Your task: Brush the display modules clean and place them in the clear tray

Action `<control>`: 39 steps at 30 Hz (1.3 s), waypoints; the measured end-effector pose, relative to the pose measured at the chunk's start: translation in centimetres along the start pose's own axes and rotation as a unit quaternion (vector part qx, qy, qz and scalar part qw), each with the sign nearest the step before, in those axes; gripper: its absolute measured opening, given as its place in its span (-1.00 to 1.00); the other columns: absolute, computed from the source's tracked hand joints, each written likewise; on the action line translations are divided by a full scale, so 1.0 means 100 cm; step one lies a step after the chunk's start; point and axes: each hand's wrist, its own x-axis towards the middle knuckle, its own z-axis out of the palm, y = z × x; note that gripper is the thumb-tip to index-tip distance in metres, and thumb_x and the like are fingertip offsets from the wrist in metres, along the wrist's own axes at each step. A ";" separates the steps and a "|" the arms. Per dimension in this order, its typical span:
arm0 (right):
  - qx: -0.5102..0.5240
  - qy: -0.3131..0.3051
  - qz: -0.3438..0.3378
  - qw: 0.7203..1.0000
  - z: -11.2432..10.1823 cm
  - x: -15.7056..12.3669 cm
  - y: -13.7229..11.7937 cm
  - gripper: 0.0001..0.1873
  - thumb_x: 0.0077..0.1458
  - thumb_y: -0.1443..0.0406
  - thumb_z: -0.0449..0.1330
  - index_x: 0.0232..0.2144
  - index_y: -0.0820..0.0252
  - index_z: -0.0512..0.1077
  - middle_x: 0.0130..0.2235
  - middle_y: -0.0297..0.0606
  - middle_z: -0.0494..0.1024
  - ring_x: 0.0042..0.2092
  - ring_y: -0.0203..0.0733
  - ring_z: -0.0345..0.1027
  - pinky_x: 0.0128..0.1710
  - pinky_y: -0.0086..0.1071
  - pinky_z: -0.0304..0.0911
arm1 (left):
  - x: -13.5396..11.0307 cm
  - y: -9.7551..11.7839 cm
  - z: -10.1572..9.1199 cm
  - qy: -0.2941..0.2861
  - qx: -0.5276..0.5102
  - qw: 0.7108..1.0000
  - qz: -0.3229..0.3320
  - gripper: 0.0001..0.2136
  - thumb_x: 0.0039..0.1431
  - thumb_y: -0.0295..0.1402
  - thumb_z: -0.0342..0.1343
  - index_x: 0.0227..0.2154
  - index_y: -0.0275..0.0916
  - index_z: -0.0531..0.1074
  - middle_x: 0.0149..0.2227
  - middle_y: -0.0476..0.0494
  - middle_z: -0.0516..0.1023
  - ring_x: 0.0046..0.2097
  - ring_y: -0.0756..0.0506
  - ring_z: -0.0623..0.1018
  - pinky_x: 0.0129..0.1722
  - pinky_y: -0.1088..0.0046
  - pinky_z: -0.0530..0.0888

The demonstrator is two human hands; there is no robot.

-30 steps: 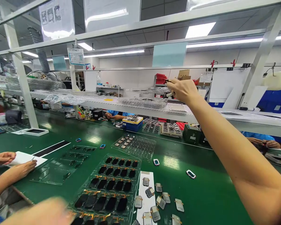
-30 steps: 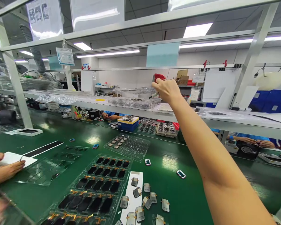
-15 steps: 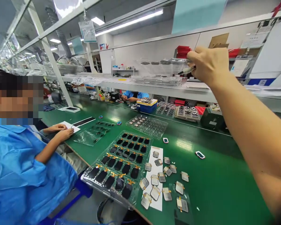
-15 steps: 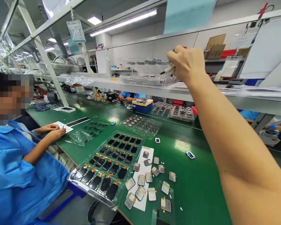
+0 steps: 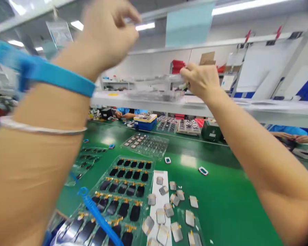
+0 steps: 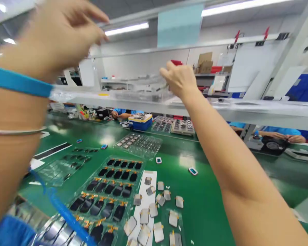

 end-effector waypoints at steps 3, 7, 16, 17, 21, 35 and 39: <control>0.008 -0.004 0.001 1.000 0.009 0.002 0.001 -0.60 0.27 0.46 -0.13 -0.02 0.18 0.41 -0.02 -0.03 0.49 -0.26 -0.11 0.39 -0.37 -0.28 0.00 | 0.046 0.005 0.030 -0.013 -0.002 1.000 0.012 -0.57 0.39 -0.38 -0.16 0.20 -0.47 0.31 0.06 -0.20 0.48 0.13 -0.24 0.45 0.10 0.16 0.30; 0.008 -0.023 0.002 1.000 0.020 0.004 0.003 -0.60 0.27 0.46 -0.13 -0.03 0.06 0.39 -0.01 -0.09 0.48 -0.31 -0.17 0.32 -0.40 -0.29 -0.08 | 0.081 -0.001 0.094 -0.102 -0.001 0.995 0.002 -0.53 0.29 -0.18 0.02 0.19 -0.28 0.38 0.18 -0.25 0.45 0.14 -0.25 0.45 0.13 0.26 0.31; 0.009 -0.042 -0.004 0.999 0.037 0.007 -0.005 -0.63 0.30 0.44 -0.14 -0.04 0.04 0.38 -0.07 -0.09 0.49 -0.33 -0.18 0.33 -0.43 -0.30 -0.15 | 0.120 -0.003 0.139 -0.270 0.022 0.962 0.029 -0.64 0.20 -0.13 0.04 -0.08 -0.22 0.54 -0.06 -0.17 0.53 0.04 -0.27 0.46 0.10 0.17 0.29; 0.009 -0.047 -0.005 0.999 0.038 0.007 -0.007 -0.63 0.30 0.44 -0.13 -0.04 0.05 0.38 -0.07 -0.09 0.49 -0.33 -0.18 0.34 -0.44 -0.31 -0.14 | 0.123 -0.004 0.139 -0.277 0.028 0.960 0.022 -0.65 0.17 -0.14 0.05 -0.11 -0.22 0.54 -0.09 -0.15 0.52 0.03 -0.27 0.46 0.07 0.17 0.31; 0.011 -0.062 -0.005 0.998 0.041 0.006 -0.013 -0.65 0.30 0.43 -0.10 -0.03 0.04 0.39 -0.09 -0.10 0.51 -0.34 -0.18 0.38 -0.45 -0.32 -0.12 | 0.131 -0.007 0.144 -0.296 0.048 0.954 -0.003 -0.66 0.08 -0.16 0.13 -0.15 -0.24 0.51 -0.18 -0.13 0.48 -0.02 -0.26 0.48 -0.01 0.18 0.36; 0.006 -0.077 -0.012 0.997 0.045 0.004 -0.008 -0.68 0.27 0.43 -0.03 -0.03 0.07 0.40 -0.08 -0.14 0.52 -0.31 -0.17 0.41 -0.45 -0.31 -0.12 | 0.140 -0.024 0.176 -0.164 0.027 0.986 0.000 -0.73 -0.09 -0.15 0.27 -0.41 -0.20 0.39 -0.36 -0.13 0.52 -0.24 -0.21 0.50 -0.20 0.32 0.38; 0.006 -0.079 -0.004 0.997 0.049 0.005 -0.006 -0.69 0.27 0.43 -0.03 -0.05 0.09 0.40 -0.08 -0.16 0.52 -0.33 -0.20 0.40 -0.46 -0.32 -0.16 | 0.144 -0.031 0.174 -0.066 -0.020 0.998 0.014 -0.87 -0.01 -0.33 0.19 -0.40 -0.19 0.36 -0.43 -0.10 0.49 -0.31 -0.15 0.47 -0.31 0.39 0.35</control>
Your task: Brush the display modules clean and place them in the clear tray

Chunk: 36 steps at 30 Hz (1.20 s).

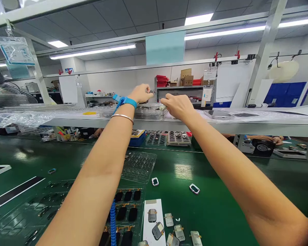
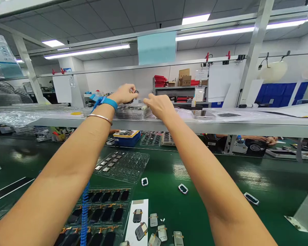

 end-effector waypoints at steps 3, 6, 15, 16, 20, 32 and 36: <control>0.002 -0.001 0.013 1.000 0.004 0.001 0.005 -0.71 0.27 0.44 -0.02 -0.07 0.10 0.40 -0.08 -0.16 0.52 -0.33 -0.21 0.39 -0.46 -0.33 -0.18 | -0.003 -0.009 -0.016 0.055 -0.032 0.998 0.003 -0.93 0.10 -0.40 0.05 -0.33 -0.21 0.35 -0.43 -0.10 0.46 -0.38 -0.09 0.44 -0.36 0.41 0.33; 0.004 0.003 0.035 0.999 0.007 0.003 0.013 -0.70 0.26 0.44 -0.02 -0.06 0.10 0.40 -0.07 -0.16 0.52 -0.31 -0.20 0.39 -0.45 -0.33 -0.19 | -0.018 -0.019 -0.036 0.040 -0.064 0.997 0.005 -0.92 0.16 -0.36 -0.01 -0.32 -0.21 0.35 -0.41 -0.10 0.47 -0.46 -0.03 0.40 -0.44 0.45 0.30; -0.013 0.010 0.094 0.995 0.010 0.004 0.030 -0.72 0.24 0.45 0.01 -0.07 0.16 0.41 -0.12 -0.10 0.50 -0.33 -0.20 0.34 -0.43 -0.31 -0.21 | -0.052 -0.038 -0.039 -0.115 -0.036 0.993 0.000 -0.74 0.02 -0.10 0.22 -0.54 -0.19 0.52 -0.55 -0.09 0.48 -0.48 -0.08 0.43 -0.45 0.42 0.33; -0.016 0.011 0.097 0.995 0.010 0.003 0.032 -0.71 0.24 0.46 0.00 -0.07 0.16 0.41 -0.12 -0.09 0.50 -0.34 -0.20 0.33 -0.43 -0.31 -0.21 | -0.050 -0.040 -0.038 -0.108 -0.024 0.994 -0.005 -0.71 0.01 -0.06 0.23 -0.55 -0.19 0.52 -0.52 -0.11 0.51 -0.45 -0.10 0.46 -0.43 0.40 0.35; -0.028 0.017 0.094 0.995 0.006 -0.003 0.039 -0.68 0.24 0.47 -0.03 -0.05 0.17 0.41 -0.11 -0.08 0.48 -0.36 -0.21 0.31 -0.42 -0.30 -0.20 | -0.042 -0.039 -0.039 -0.002 0.028 0.999 -0.026 -0.63 0.20 -0.04 0.01 -0.36 -0.22 0.56 -0.27 -0.25 0.60 -0.19 -0.25 0.55 -0.21 0.27 0.43; -0.066 0.066 0.026 0.995 -0.015 -0.004 0.029 -0.60 0.24 0.53 -0.09 -0.04 0.10 0.39 -0.13 -0.13 0.47 -0.40 -0.26 0.20 -0.42 -0.29 -0.19 | 0.001 0.008 -0.046 -0.140 0.142 0.977 -0.070 -0.52 0.03 0.11 0.12 -0.21 -0.17 0.61 -0.11 -0.24 0.62 -0.12 -0.31 0.58 -0.10 0.22 0.47; -0.073 0.062 0.014 0.995 -0.013 -0.005 0.029 -0.61 0.25 0.53 -0.10 -0.04 0.11 0.37 -0.11 -0.13 0.47 -0.39 -0.26 0.23 -0.43 -0.31 -0.18 | 0.008 0.004 -0.033 -0.178 0.185 0.966 -0.041 -0.44 0.08 0.12 0.02 -0.03 -0.14 0.55 -0.07 -0.22 0.62 -0.07 -0.31 0.58 -0.07 0.22 0.46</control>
